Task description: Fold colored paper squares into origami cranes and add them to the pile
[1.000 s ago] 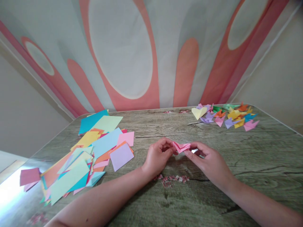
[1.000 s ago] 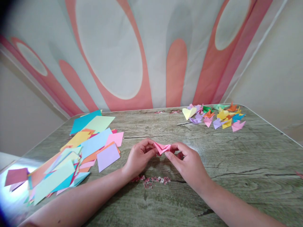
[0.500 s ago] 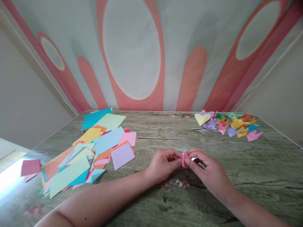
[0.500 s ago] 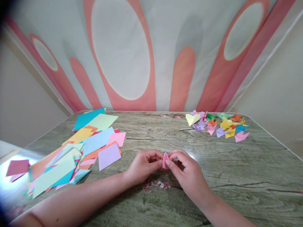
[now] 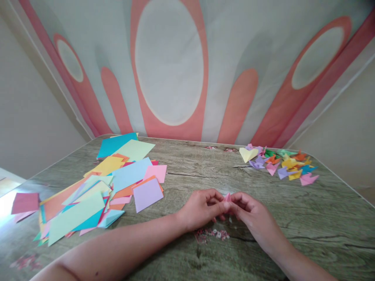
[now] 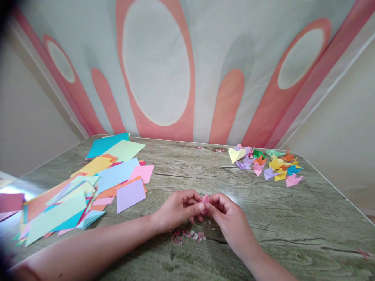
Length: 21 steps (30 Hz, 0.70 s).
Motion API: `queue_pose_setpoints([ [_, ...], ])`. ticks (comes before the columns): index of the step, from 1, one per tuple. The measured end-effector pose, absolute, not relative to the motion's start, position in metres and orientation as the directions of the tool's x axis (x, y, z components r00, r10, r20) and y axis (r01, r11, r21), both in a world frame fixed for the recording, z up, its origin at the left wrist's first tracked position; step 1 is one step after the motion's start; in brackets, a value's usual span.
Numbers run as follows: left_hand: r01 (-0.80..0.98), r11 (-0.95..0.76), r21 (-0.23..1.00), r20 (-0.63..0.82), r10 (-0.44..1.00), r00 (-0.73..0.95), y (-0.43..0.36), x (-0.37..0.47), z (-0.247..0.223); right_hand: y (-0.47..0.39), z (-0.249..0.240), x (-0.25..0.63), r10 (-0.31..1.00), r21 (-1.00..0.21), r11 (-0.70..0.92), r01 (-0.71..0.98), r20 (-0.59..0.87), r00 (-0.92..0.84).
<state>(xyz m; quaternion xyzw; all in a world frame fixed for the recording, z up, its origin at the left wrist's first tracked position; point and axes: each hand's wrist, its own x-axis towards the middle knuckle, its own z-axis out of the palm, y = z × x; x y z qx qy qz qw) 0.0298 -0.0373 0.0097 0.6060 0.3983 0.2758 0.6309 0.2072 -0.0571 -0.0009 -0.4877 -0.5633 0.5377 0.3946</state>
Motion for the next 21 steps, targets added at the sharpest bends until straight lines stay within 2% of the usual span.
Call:
queue_pose_setpoints([
  [10,0.141,0.163,0.977,-0.213,0.825,0.524,-0.031,0.024,0.006,-0.06,-0.005,0.203,0.964,-0.988,-0.074,0.132,-0.105,-0.245],
  [13,0.289,-0.023,0.957,-0.116,0.883,0.455,-0.034,0.024,0.007,-0.062,-0.006,0.202,0.977,-0.981,-0.073,0.181,-0.106,-0.183],
  [16,0.449,-0.269,0.852,0.058,0.901,0.431,-0.039,0.025,0.008,-0.063,-0.005,0.199,0.989,-0.969,-0.051,0.241,-0.082,-0.12],
  [19,0.517,-0.37,0.772,0.128,0.887,0.444,-0.043,0.026,0.01,-0.066,-0.003,0.197,0.993,-0.964,-0.011,0.264,-0.04,-0.107],
  [21,0.52,-0.381,0.765,0.13,0.881,0.455,-0.044,0.027,0.01,-0.067,-0.001,0.197,0.994,-0.965,0.014,0.263,-0.016,-0.108],
])
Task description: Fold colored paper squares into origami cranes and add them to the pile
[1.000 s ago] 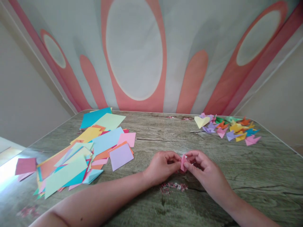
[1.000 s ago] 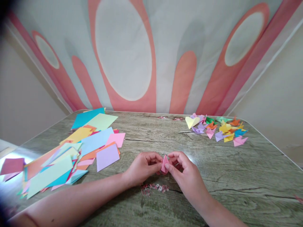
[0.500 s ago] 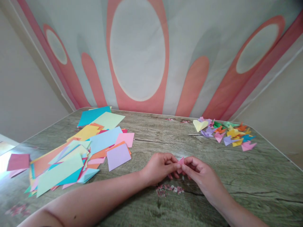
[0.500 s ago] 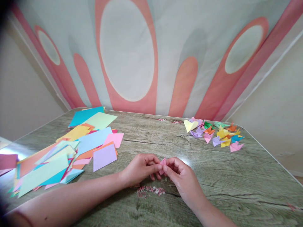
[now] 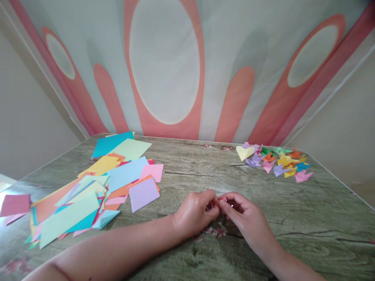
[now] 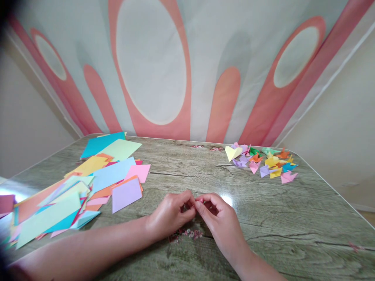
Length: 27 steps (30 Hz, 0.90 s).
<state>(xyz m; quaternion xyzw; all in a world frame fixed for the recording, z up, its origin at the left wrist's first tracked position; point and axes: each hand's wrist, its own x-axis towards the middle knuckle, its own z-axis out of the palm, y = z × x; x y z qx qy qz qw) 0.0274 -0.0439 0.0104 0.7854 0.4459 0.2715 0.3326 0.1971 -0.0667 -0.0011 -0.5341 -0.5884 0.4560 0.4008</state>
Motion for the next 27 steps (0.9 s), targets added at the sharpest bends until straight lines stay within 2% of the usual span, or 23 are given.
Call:
queue_pose_setpoints([
  [3,0.424,-0.28,0.861,0.046,0.874,0.484,-0.044,0.029,0.01,-0.068,0.001,0.198,0.994,-0.967,0.024,0.254,-0.004,-0.106],
  [6,0.247,-0.055,0.967,-0.093,0.831,0.548,-0.043,0.029,0.008,-0.067,0.002,0.2,0.992,-0.976,-0.002,0.217,-0.028,-0.12],
  [10,0.132,0.125,0.983,-0.18,0.783,0.595,-0.039,0.028,0.007,-0.065,0.002,0.201,0.992,-0.977,-0.016,0.213,-0.042,-0.118],
  [16,0.044,0.234,0.971,-0.221,0.818,0.53,-0.039,0.03,0.004,-0.064,0.002,0.203,0.993,-0.925,0.103,0.365,0.078,-0.084],
  [23,0.019,0.257,0.966,-0.234,0.841,0.488,-0.037,0.03,0.002,-0.064,0.002,0.207,0.954,-0.829,0.301,0.472,0.267,-0.139],
  [27,0.016,0.274,0.962,-0.248,0.842,0.479,-0.037,0.031,0.001,-0.062,-0.001,0.209,0.965,-0.831,0.26,0.492,0.232,-0.12],
])
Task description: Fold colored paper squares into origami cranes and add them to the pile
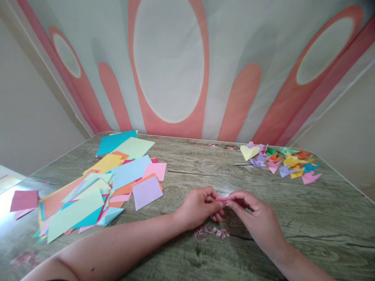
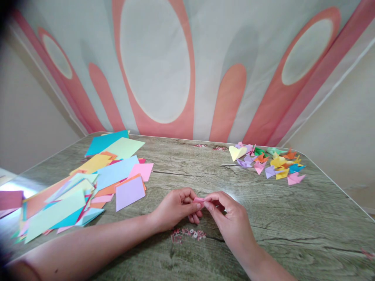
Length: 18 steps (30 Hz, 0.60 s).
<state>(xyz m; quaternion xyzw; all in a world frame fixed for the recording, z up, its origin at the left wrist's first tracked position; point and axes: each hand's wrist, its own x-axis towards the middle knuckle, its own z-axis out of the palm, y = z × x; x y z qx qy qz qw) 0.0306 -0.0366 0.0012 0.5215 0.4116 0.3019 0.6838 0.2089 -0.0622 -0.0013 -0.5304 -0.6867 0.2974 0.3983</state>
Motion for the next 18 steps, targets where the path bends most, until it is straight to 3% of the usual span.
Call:
queue_pose_setpoints([
  [9,0.027,0.27,0.962,-0.249,0.838,0.485,-0.035,0.029,-0.003,-0.061,0.0,0.211,0.96,-0.813,0.277,0.512,0.251,-0.12],
  [18,-0.003,0.306,0.952,-0.267,0.836,0.478,-0.033,0.029,-0.002,-0.054,-0.013,0.214,0.99,-0.946,0.075,0.315,0.033,-0.135],
])
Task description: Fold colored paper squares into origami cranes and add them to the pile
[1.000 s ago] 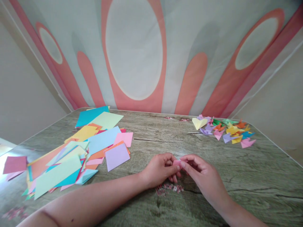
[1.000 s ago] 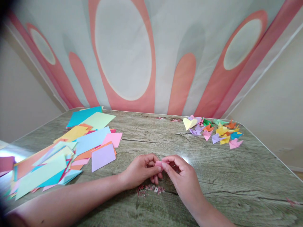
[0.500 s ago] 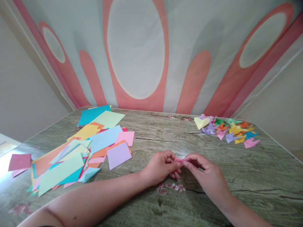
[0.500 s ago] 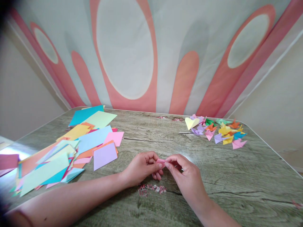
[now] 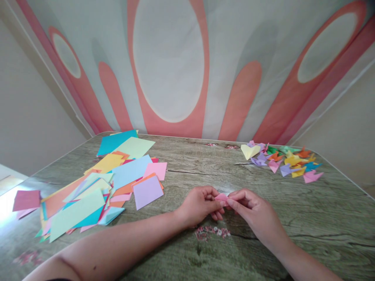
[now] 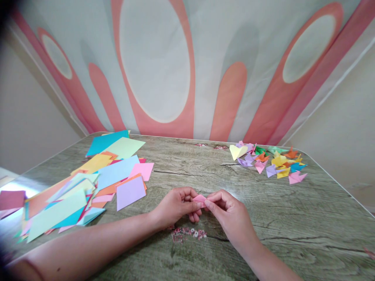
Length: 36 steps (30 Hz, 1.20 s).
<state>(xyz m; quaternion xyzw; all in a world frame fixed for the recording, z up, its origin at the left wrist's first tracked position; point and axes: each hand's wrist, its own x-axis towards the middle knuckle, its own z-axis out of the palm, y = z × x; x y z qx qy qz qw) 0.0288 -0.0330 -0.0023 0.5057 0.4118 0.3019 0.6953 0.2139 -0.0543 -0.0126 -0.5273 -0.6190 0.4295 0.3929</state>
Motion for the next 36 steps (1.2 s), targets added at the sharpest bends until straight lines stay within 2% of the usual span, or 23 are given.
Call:
queue_pose_setpoints([
  [10,-0.1,0.347,0.933,-0.25,0.819,0.517,-0.033,0.03,-0.001,-0.054,-0.014,0.21,0.981,-0.978,-0.01,0.21,-0.051,-0.188],
  [16,-0.067,0.346,0.936,-0.262,0.808,0.528,-0.032,0.029,0.001,-0.057,-0.011,0.208,0.982,-0.935,0.17,0.312,0.133,-0.137],
  [19,-0.064,0.323,0.944,-0.25,0.828,0.502,-0.033,0.029,0.002,-0.058,-0.008,0.207,0.989,-0.952,0.114,0.284,0.081,-0.126],
  [22,-0.078,0.269,0.96,-0.198,0.851,0.487,-0.032,0.028,0.004,-0.057,-0.008,0.207,0.99,-0.973,-0.014,0.23,-0.045,-0.131],
  [24,-0.034,0.21,0.977,-0.168,0.86,0.482,-0.032,0.027,0.005,-0.057,-0.006,0.208,0.987,-0.965,-0.03,0.259,-0.069,-0.146],
  [29,0.26,-0.083,0.962,-0.031,0.913,0.406,-0.034,0.024,0.011,-0.058,0.003,0.208,0.991,-0.956,0.043,0.291,0.003,-0.137],
  [32,0.277,-0.202,0.939,0.084,0.919,0.385,-0.037,0.025,0.015,-0.061,0.006,0.206,0.993,-0.939,0.069,0.337,0.031,-0.115],
  [36,0.261,-0.188,0.947,0.08,0.923,0.376,-0.038,0.026,0.014,-0.064,0.006,0.202,0.991,-0.921,0.106,0.375,0.067,-0.117],
])
